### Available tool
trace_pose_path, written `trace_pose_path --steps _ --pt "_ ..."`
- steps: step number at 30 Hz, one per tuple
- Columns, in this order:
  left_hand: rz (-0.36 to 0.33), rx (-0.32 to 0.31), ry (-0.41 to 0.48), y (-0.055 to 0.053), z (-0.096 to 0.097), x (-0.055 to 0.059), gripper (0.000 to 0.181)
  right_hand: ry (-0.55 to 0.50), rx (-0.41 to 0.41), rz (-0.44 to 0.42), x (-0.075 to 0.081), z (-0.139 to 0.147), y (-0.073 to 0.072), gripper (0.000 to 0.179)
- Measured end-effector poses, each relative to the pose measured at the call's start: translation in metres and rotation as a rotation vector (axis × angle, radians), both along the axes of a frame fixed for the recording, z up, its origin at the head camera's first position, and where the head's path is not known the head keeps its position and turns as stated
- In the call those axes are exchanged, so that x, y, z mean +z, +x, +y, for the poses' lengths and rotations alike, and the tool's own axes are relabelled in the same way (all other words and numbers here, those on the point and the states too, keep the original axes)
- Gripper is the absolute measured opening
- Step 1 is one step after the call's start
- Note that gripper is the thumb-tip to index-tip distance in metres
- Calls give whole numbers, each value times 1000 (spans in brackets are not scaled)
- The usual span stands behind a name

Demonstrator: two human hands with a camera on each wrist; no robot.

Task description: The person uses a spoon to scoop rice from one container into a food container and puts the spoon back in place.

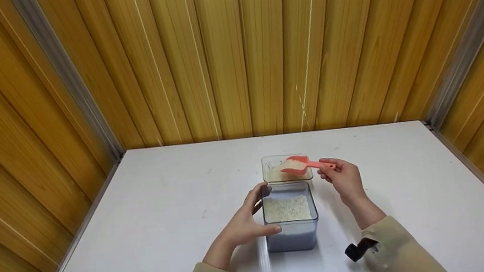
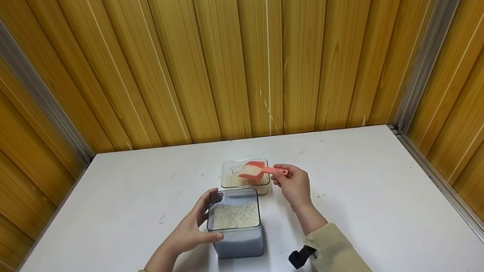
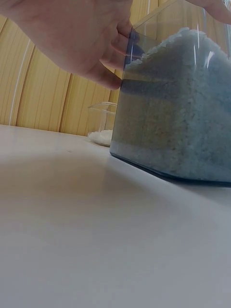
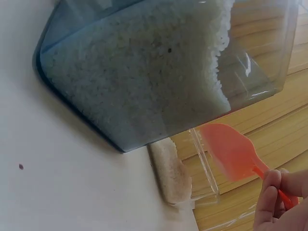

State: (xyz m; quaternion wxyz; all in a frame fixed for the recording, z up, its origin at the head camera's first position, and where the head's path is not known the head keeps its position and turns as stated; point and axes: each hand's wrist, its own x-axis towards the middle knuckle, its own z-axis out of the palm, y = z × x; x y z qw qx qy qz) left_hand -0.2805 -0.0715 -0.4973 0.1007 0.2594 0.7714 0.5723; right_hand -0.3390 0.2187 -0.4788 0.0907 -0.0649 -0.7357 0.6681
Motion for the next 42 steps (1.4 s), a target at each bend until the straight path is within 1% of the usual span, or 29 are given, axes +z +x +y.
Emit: trace_pose_path --steps 3,9,17,22,31,34,36,39,42 --pt "-8 5 0 1 0 1 110 70 -12 7 0 -2 -4 31" --pt "-4 1 2 -1 0 1 110 197 -5 39 -1 -5 -6 30" --pt "-1 12 -14 -1 0 1 111 327 7 129 0 -12 -6 25" --pt "0 16 -21 -2 1 0 110 414 1 187 0 -13 -5 22" --pt "22 -21 20 -3 -1 -1 109 510 -23 322 3 -15 3 20" --pt "25 -23 24 -3 -1 -2 109 516 -37 349 4 -14 6 21" --pt "27 -23 26 -3 -1 -2 108 496 -46 348 5 -12 7 21" --pt "29 -25 31 -3 0 -2 107 406 -61 297 5 -7 8 22" --pt "30 -26 33 -4 0 -2 106 285 -72 207 7 0 9 24"
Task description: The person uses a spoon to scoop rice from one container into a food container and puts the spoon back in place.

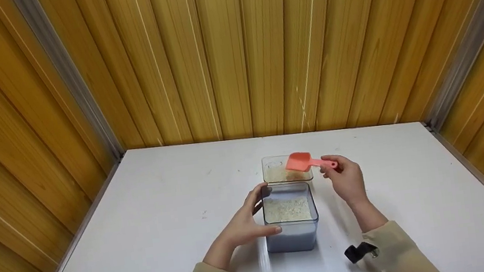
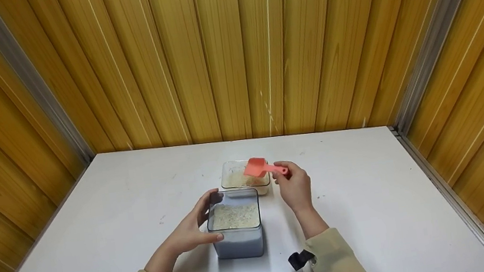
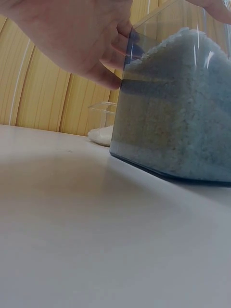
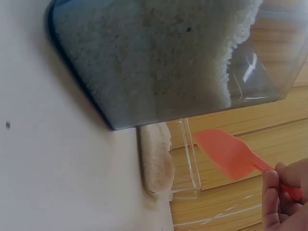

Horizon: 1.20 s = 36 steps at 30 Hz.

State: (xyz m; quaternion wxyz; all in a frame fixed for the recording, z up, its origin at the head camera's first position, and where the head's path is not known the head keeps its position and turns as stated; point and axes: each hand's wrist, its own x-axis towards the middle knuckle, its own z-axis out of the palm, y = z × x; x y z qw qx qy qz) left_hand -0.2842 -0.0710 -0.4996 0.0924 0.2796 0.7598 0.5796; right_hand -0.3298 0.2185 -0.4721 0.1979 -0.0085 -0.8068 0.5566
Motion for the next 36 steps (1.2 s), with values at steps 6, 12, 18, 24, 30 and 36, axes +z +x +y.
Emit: trace_pose_path --steps 6,12,18,24,30,36 --pt "2 4 -11 1 1 1 109 -158 25 -148 9 14 7 33" --pt "-13 18 -23 1 1 2 111 -224 118 -164 30 21 21 39" --pt "-24 4 3 2 0 1 109 -167 241 -116 57 23 46 39" --pt "-11 0 13 1 0 0 109 -41 314 -100 79 20 74 31" --pt "-6 5 1 0 0 0 108 159 346 -73 87 11 93 24" --pt "-6 5 2 1 1 2 109 326 333 -48 92 -1 106 19"
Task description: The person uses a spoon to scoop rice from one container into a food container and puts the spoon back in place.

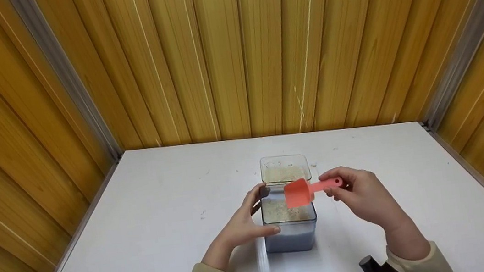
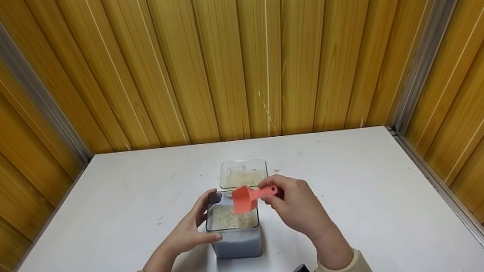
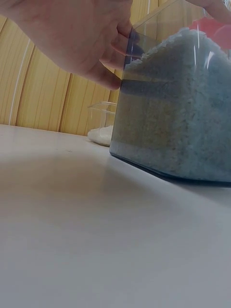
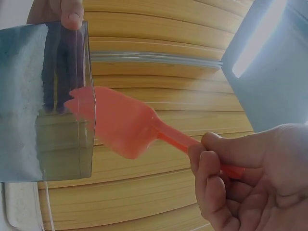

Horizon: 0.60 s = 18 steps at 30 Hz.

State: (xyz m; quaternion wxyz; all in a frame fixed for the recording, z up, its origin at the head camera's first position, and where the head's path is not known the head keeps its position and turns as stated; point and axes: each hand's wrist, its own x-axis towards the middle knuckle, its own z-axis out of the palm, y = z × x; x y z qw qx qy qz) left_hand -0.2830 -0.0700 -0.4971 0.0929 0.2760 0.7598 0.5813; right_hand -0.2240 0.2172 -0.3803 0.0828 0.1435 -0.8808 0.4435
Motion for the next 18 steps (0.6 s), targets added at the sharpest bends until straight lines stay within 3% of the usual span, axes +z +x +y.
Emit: trace_pose_path --steps 5,14,18 --pt "5 0 2 0 0 0 110 121 -13 99 -2 -12 8 16" --pt "11 16 -33 -2 0 -3 109 377 -32 391 -15 -37 19 16" --pt "4 21 -37 -2 1 -2 109 445 -8 426 -20 -42 18 18"
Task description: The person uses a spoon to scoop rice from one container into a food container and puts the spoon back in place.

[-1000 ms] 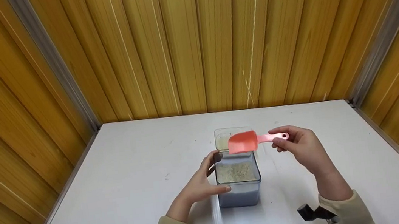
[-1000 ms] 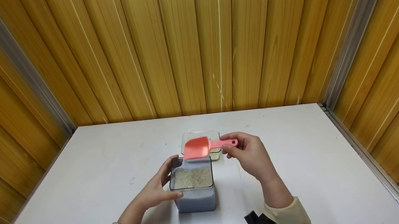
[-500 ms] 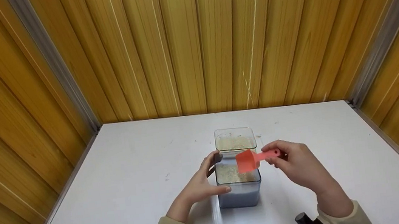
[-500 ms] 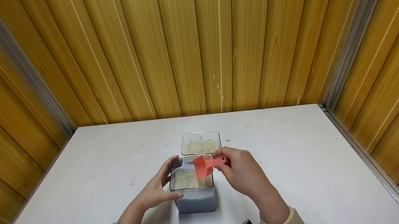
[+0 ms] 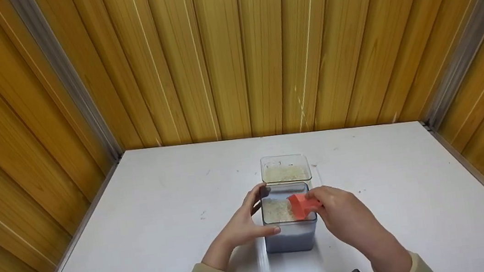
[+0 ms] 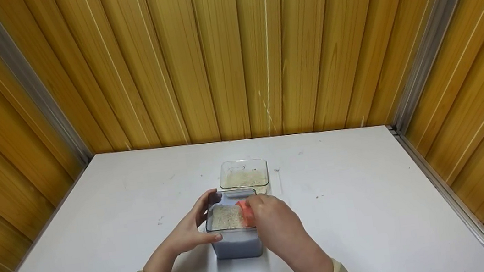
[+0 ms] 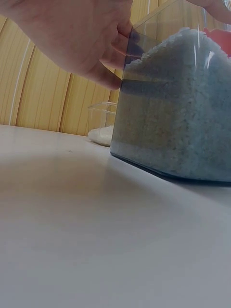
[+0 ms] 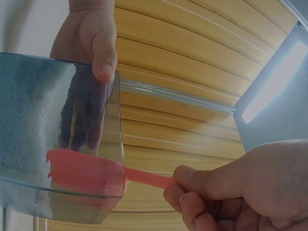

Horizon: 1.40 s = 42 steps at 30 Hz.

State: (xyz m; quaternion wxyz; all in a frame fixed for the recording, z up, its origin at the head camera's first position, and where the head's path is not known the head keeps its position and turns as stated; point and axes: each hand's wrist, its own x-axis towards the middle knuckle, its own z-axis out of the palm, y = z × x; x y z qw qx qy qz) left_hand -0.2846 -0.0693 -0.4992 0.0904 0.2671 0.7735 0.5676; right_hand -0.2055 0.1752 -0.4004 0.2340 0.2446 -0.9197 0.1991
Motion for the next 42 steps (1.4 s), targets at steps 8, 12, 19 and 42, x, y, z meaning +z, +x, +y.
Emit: trace_pose_path --steps 8,12,19,42 --pt "-8 0 4 2 0 2 107 -108 38 -289 -1 12 -15 13" --pt "-10 1 7 2 -1 2 107 -203 81 -420 -4 20 -27 12" --pt "-10 -8 23 1 -1 0 106 -342 108 -592 -10 26 -38 15" --pt "1 -33 41 0 -2 1 109 -564 138 -734 -25 21 -49 18"
